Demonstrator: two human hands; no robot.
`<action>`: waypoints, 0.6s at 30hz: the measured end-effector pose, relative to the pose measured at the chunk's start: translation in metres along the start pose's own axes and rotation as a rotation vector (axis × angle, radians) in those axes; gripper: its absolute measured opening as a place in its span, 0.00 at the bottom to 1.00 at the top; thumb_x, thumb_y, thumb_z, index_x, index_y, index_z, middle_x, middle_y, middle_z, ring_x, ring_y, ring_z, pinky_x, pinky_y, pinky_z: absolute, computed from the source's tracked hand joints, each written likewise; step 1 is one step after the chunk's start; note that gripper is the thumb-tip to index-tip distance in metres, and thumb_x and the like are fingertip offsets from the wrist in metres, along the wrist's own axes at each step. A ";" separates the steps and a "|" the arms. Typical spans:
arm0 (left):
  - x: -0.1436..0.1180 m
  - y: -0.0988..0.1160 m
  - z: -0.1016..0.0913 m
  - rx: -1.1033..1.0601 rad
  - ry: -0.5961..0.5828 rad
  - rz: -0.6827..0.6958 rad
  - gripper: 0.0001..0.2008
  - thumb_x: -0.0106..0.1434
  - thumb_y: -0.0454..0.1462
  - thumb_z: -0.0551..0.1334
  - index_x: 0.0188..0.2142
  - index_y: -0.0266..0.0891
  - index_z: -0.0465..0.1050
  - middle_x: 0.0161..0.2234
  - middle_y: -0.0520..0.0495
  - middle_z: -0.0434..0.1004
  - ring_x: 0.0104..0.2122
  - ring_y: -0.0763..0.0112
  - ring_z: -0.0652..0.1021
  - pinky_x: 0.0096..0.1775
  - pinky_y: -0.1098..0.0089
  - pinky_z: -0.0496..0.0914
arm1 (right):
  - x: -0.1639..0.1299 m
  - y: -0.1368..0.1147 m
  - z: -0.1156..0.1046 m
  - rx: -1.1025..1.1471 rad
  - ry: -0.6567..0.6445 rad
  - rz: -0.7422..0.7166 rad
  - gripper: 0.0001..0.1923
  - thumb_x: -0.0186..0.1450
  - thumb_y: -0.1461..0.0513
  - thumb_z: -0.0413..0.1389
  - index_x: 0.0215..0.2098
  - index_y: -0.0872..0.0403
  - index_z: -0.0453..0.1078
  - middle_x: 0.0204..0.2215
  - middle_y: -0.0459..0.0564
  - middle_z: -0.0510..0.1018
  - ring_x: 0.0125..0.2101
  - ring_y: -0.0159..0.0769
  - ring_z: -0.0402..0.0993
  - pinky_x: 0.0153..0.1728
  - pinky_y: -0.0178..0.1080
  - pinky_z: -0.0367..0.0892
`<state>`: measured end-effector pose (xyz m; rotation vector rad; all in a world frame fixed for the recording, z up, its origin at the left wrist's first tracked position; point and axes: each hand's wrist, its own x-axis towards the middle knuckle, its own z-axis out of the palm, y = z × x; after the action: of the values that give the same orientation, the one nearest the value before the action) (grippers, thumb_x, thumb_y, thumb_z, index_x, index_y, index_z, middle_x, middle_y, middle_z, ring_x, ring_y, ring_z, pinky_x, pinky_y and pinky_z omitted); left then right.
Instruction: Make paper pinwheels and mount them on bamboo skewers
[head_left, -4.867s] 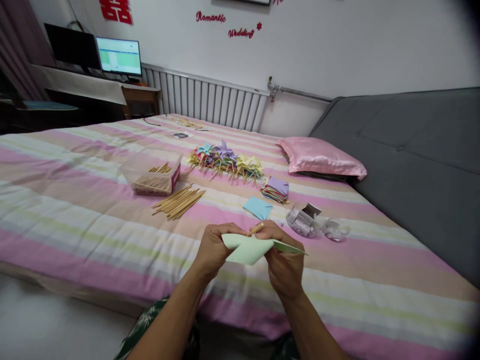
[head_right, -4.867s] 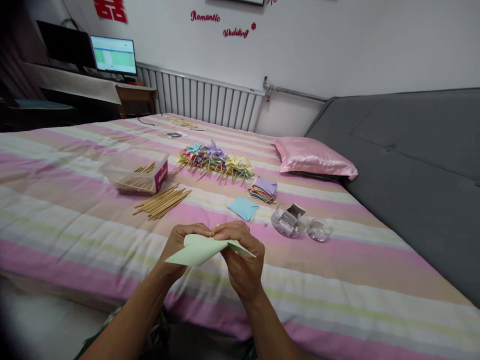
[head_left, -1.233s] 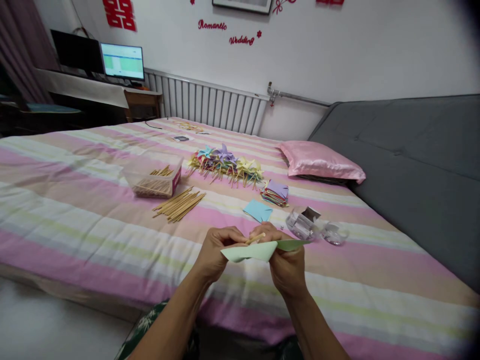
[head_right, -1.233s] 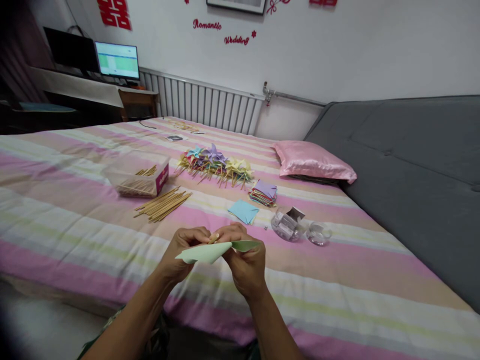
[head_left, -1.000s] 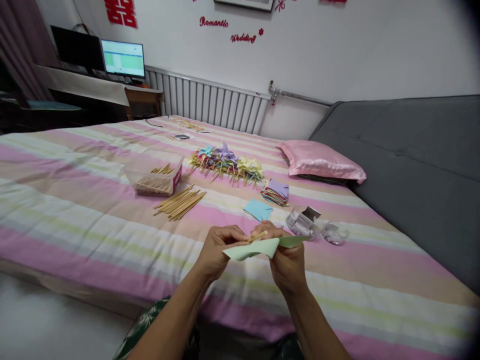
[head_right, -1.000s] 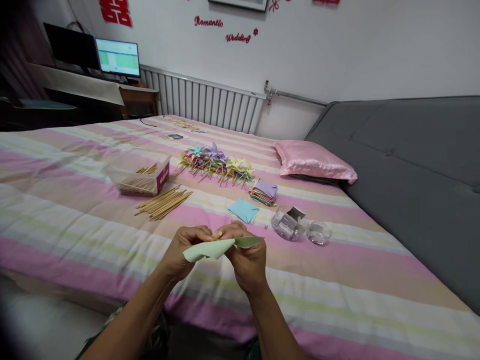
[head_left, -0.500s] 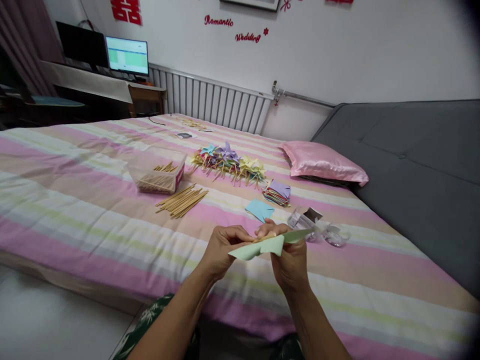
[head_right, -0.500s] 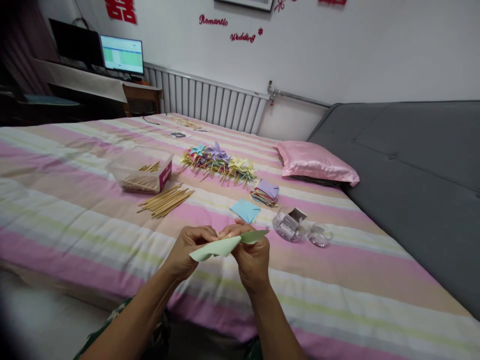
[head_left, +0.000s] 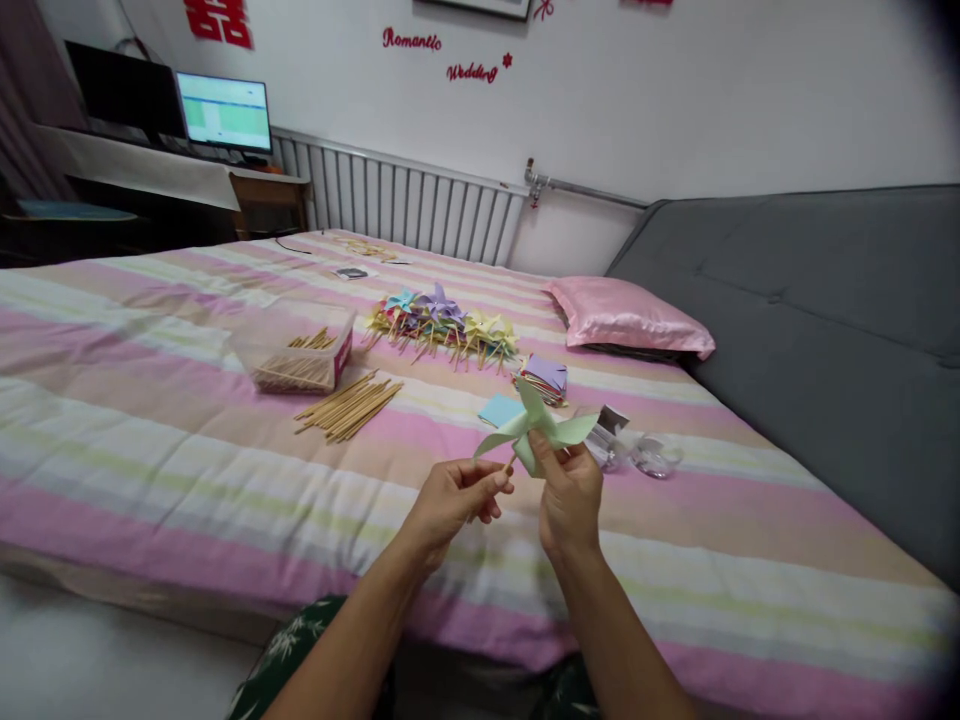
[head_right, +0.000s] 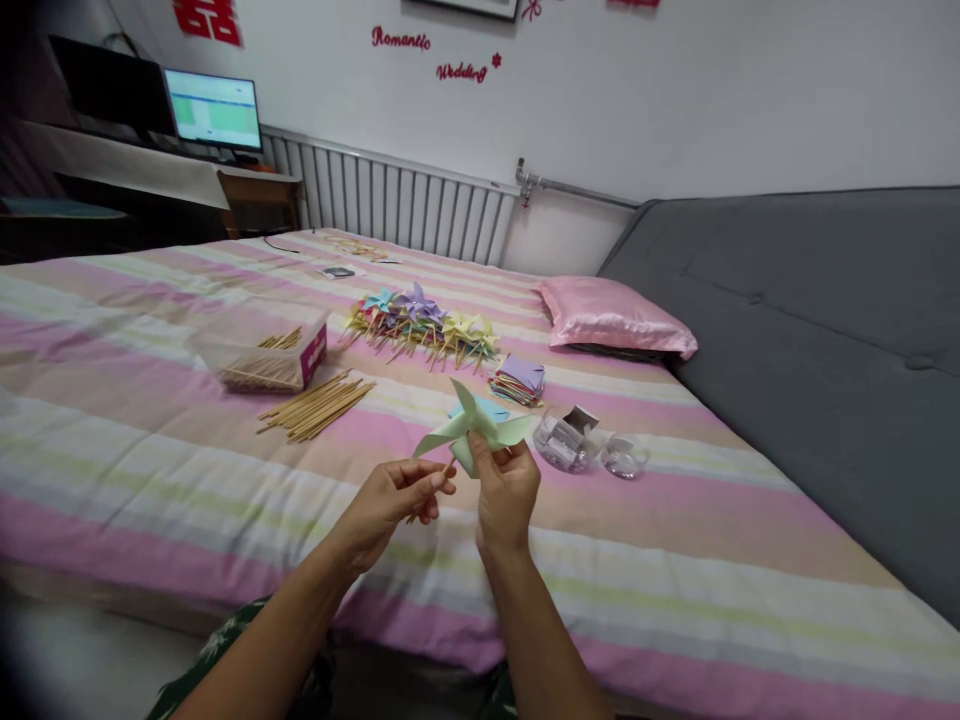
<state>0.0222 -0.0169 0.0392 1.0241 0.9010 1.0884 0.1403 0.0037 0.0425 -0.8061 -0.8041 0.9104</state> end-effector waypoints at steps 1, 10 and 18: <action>0.000 -0.001 -0.001 0.031 -0.032 -0.013 0.16 0.50 0.44 0.66 0.33 0.34 0.76 0.27 0.46 0.76 0.18 0.79 0.69 0.22 0.76 0.59 | 0.002 0.000 -0.002 -0.007 0.019 0.016 0.18 0.51 0.59 0.63 0.38 0.57 0.68 0.33 0.48 0.78 0.36 0.34 0.74 0.37 0.37 0.66; 0.002 -0.003 -0.002 0.127 -0.094 -0.107 0.17 0.50 0.44 0.65 0.33 0.31 0.75 0.21 0.47 0.74 0.19 0.77 0.70 0.24 0.75 0.63 | 0.012 0.003 -0.015 -0.034 0.045 0.159 0.18 0.51 0.55 0.62 0.35 0.57 0.68 0.30 0.49 0.79 0.32 0.36 0.74 0.37 0.38 0.64; 0.000 0.005 0.000 0.145 -0.067 -0.099 0.17 0.49 0.43 0.66 0.32 0.30 0.76 0.20 0.47 0.74 0.18 0.77 0.69 0.24 0.74 0.61 | 0.012 0.001 -0.014 0.047 -0.098 0.194 0.13 0.52 0.58 0.61 0.34 0.55 0.73 0.32 0.47 0.78 0.37 0.35 0.72 0.41 0.38 0.61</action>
<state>0.0209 -0.0160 0.0442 1.1165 0.9772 0.9115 0.1562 0.0116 0.0382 -0.8131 -0.7958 1.1446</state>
